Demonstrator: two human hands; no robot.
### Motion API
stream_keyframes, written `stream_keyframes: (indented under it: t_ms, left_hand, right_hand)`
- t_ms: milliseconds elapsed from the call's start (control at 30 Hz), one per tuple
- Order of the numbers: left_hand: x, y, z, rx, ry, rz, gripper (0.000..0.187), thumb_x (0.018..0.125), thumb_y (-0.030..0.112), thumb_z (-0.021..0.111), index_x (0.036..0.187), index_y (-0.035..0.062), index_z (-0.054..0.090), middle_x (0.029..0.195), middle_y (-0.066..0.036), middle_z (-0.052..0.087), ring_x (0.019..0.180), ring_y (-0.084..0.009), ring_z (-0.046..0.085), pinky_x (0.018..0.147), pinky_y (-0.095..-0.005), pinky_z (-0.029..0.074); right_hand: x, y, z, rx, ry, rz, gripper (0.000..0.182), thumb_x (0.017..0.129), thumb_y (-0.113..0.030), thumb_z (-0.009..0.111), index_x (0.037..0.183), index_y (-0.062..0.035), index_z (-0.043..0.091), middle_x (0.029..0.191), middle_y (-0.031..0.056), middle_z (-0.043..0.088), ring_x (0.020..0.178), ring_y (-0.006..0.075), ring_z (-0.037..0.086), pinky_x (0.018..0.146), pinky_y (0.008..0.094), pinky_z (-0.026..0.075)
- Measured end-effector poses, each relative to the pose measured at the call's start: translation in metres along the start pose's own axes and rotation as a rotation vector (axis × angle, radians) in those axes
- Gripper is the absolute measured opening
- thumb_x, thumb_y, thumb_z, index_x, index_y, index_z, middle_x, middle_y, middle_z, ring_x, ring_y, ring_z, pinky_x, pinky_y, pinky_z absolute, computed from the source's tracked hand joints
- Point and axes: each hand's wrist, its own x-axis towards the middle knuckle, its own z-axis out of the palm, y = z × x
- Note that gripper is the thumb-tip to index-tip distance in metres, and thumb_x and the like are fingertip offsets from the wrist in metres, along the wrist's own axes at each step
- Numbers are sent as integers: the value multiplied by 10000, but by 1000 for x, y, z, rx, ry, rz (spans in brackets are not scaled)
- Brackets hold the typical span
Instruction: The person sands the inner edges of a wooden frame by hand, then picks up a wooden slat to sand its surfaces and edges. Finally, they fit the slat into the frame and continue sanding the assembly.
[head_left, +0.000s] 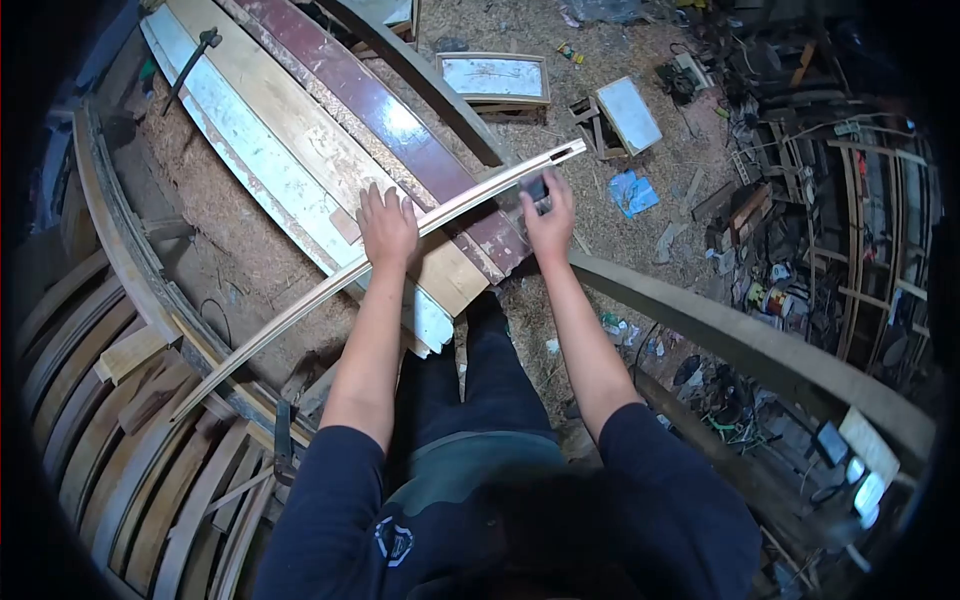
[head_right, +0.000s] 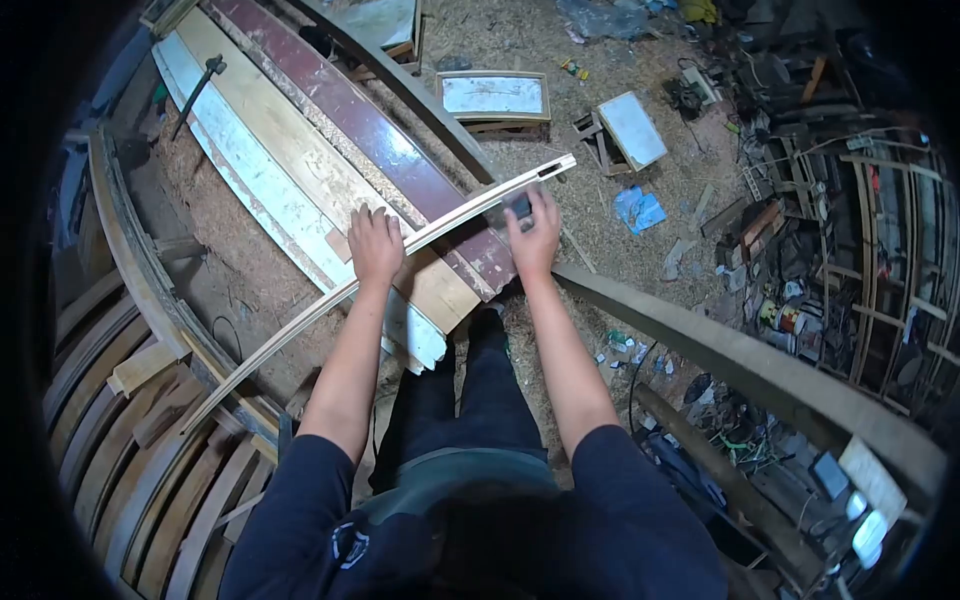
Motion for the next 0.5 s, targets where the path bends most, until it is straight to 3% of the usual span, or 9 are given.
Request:
stream_keyframes:
  t_ms: [67,133,200,267,367,467,500]
  left_hand:
    - [3,1,-2,11,-54,-10,480,1126,380,476,1446,60,637,1672,-235,454,1596,-452,343,1312,-590,265]
    - [5,1,-4,19,-108,-11,479,1125,361,463,1470,72,625,1695,-232,430,1606,-447,333,1313,-604,259]
    - [6,0,-5,4,-143,22,471,1117,329,448,1478,86,628,1701,-227,428,1611,-438,331,1315,-611,259]
    - [4,0,-3,20,-147,6,471,1114,322,444,1480,87,627,1707,-225,424,1614,-433,331,1311,-615,265]
    - [8,3,-5,33,-157,-1,468,1111,308,435,1477,91,628,1717,-219,417,1616,-426,333,1307,-619,275]
    - [8,1,-4,38,-180,-10,460,1110,299,428,1468,97,635,1721,-212,416,1616,-422,337,1305,-619,281]
    - [8,1,-3,34,-182,-17,456,1110,296,426,1463,101,639,1722,-207,418,1616,-419,340,1304,-619,284]
  right_hand:
    - [5,7,27,-193,168,22,598,894,-162,862,1460,-93,682,1509,223,613,1424,449,553,1198,513,447]
    - [-6,-9,44,-56,149,105,611,888,-163,864,1469,-111,682,1517,225,591,1417,458,549,1195,528,446]
    - [-25,-24,48,-65,11,-119,635,884,-164,869,1488,-145,678,1502,228,587,1393,447,567,1185,522,457]
    - [-33,-22,44,-74,-74,-129,629,890,-171,870,1490,-171,681,1504,230,578,1349,441,587,1157,509,477]
    - [-9,10,37,-71,97,-41,553,885,-175,881,1417,-155,732,1505,225,572,1278,430,609,1086,501,501]
    - [-24,-3,57,-124,153,-11,535,874,-176,889,1390,-159,751,1445,218,605,1270,429,613,1063,498,515]
    - [-33,-24,59,-109,89,-97,547,852,-190,907,1376,-150,754,1398,211,627,1289,426,602,1083,511,500]
